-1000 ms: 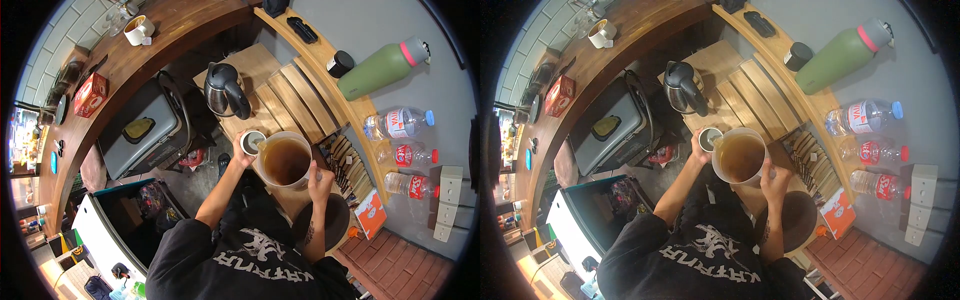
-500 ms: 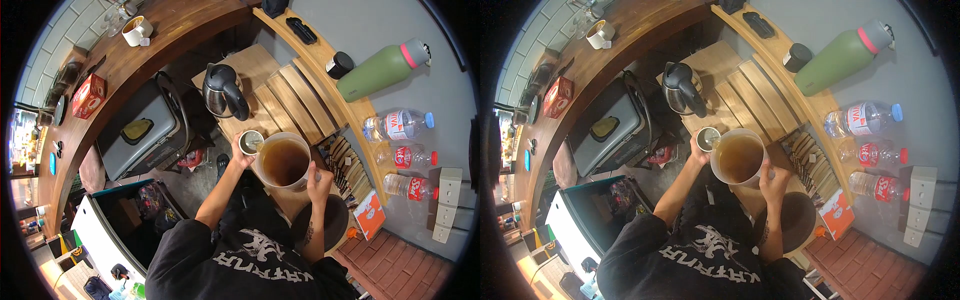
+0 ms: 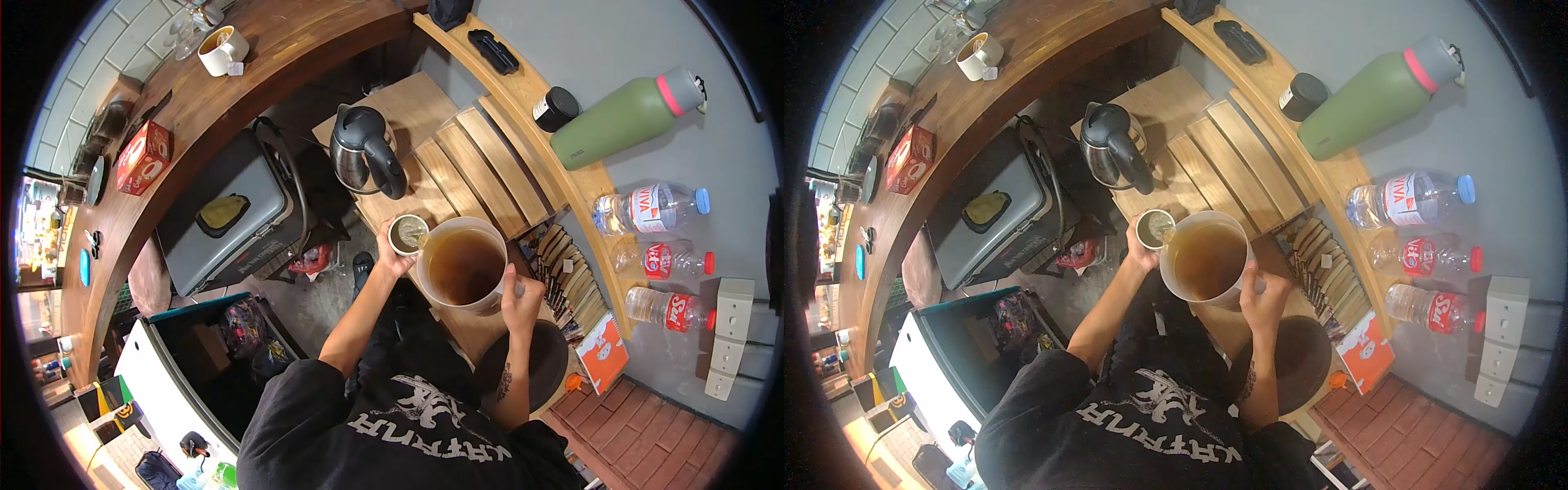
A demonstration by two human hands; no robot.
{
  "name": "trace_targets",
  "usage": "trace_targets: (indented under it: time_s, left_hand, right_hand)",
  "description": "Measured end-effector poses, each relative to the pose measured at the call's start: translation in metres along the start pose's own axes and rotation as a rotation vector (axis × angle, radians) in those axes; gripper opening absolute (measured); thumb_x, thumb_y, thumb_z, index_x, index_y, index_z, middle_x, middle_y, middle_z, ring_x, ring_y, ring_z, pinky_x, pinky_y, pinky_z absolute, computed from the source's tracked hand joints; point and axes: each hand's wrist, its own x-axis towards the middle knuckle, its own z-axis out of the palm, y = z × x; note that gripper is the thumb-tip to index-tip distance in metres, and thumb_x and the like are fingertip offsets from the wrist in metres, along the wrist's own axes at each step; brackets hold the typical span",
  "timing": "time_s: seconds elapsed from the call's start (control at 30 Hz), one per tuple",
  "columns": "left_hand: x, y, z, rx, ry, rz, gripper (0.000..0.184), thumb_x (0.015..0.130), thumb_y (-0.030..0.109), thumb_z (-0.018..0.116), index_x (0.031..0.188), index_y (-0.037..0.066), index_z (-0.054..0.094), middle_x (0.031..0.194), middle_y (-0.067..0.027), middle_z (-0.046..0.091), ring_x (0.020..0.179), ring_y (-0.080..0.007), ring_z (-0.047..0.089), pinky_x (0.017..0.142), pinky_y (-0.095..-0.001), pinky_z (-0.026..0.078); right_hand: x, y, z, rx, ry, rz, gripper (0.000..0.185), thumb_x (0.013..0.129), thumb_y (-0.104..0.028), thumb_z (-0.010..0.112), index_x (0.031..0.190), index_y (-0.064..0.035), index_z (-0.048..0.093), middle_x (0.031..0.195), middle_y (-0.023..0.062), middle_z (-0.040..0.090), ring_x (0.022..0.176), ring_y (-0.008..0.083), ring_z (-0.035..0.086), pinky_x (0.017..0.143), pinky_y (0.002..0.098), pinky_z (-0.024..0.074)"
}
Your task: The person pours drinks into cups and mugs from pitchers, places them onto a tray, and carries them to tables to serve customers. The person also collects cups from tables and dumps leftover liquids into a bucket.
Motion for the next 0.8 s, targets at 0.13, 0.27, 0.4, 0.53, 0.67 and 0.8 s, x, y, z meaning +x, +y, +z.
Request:
trace_targets:
  time_s: [0.13, 0.27, 0.4, 0.53, 0.67, 0.8]
  left_hand:
    - [-0.0005, 0.0008, 0.0004, -0.021, -0.028, 0.009, 0.047, 0.088, 0.048, 0.045, 0.099, 0.006, 0.066, 0.097, -0.0128, 0.069, 0.088, -0.0298, 0.066, 0.080, -0.0427, 0.056]
    - [-0.0008, 0.0000, 0.0044, -0.004, 0.018, 0.017, 0.045, 0.088, 0.047, 0.045, 0.097, 0.008, 0.066, 0.095, -0.0119, 0.069, 0.086, -0.0293, 0.066, 0.078, -0.0423, 0.057]
    - [0.0017, -0.0010, 0.0022, 0.004, 0.032, 0.021, 0.043, 0.089, 0.046, 0.045, 0.096, 0.009, 0.066, 0.095, -0.0102, 0.069, 0.085, -0.0282, 0.066, 0.078, -0.0419, 0.056]
    - [0.0055, -0.0020, -0.0031, 0.015, 0.041, 0.039, 0.040, 0.089, 0.045, 0.045, 0.096, 0.011, 0.066, 0.095, -0.0075, 0.069, 0.086, -0.0258, 0.066, 0.077, -0.0395, 0.056]
    - [0.0045, -0.0037, -0.0038, 0.031, 0.066, 0.068, 0.037, 0.089, 0.043, 0.046, 0.095, 0.013, 0.066, 0.094, -0.0065, 0.069, 0.086, -0.0243, 0.066, 0.077, -0.0378, 0.056]
    - [0.0043, -0.0042, -0.0029, 0.016, 0.061, 0.073, 0.035, 0.089, 0.042, 0.047, 0.095, 0.012, 0.065, 0.094, -0.0064, 0.069, 0.085, -0.0241, 0.066, 0.077, -0.0382, 0.056]
  right_hand:
    - [0.0007, -0.0019, -0.0001, -0.003, -0.002, 0.023, 0.049, 0.097, -0.020, 0.055, 0.055, 0.0010, 0.040, 0.048, 0.0016, 0.031, 0.046, 0.0090, 0.030, 0.045, 0.0332, 0.0225]
    - [0.0006, 0.0014, -0.0005, 0.002, -0.002, 0.007, 0.048, 0.097, -0.019, 0.055, 0.055, 0.0011, 0.041, 0.048, 0.0011, 0.032, 0.046, 0.0086, 0.030, 0.045, 0.0329, 0.0227]
    - [0.0000, 0.0049, 0.0000, 0.003, 0.001, 0.022, 0.048, 0.097, -0.019, 0.055, 0.055, 0.0011, 0.041, 0.048, 0.0010, 0.032, 0.046, 0.0085, 0.029, 0.045, 0.0329, 0.0222]
    - [0.0011, 0.0004, -0.0020, 0.001, 0.003, 0.027, 0.049, 0.097, -0.019, 0.056, 0.055, 0.0010, 0.041, 0.048, 0.0008, 0.032, 0.046, 0.0087, 0.029, 0.045, 0.0327, 0.0218]
    - [0.0027, -0.0034, -0.0055, -0.049, -0.026, 0.069, 0.044, 0.093, -0.021, 0.059, 0.059, 0.0067, 0.055, 0.047, 0.0179, 0.043, 0.041, 0.0250, 0.042, 0.047, 0.0382, 0.0334]
    - [0.0012, -0.0003, -0.0009, 0.005, -0.001, 0.023, 0.049, 0.097, -0.020, 0.056, 0.054, 0.0004, 0.041, 0.047, 0.0010, 0.031, 0.045, 0.0090, 0.029, 0.045, 0.0332, 0.0217]
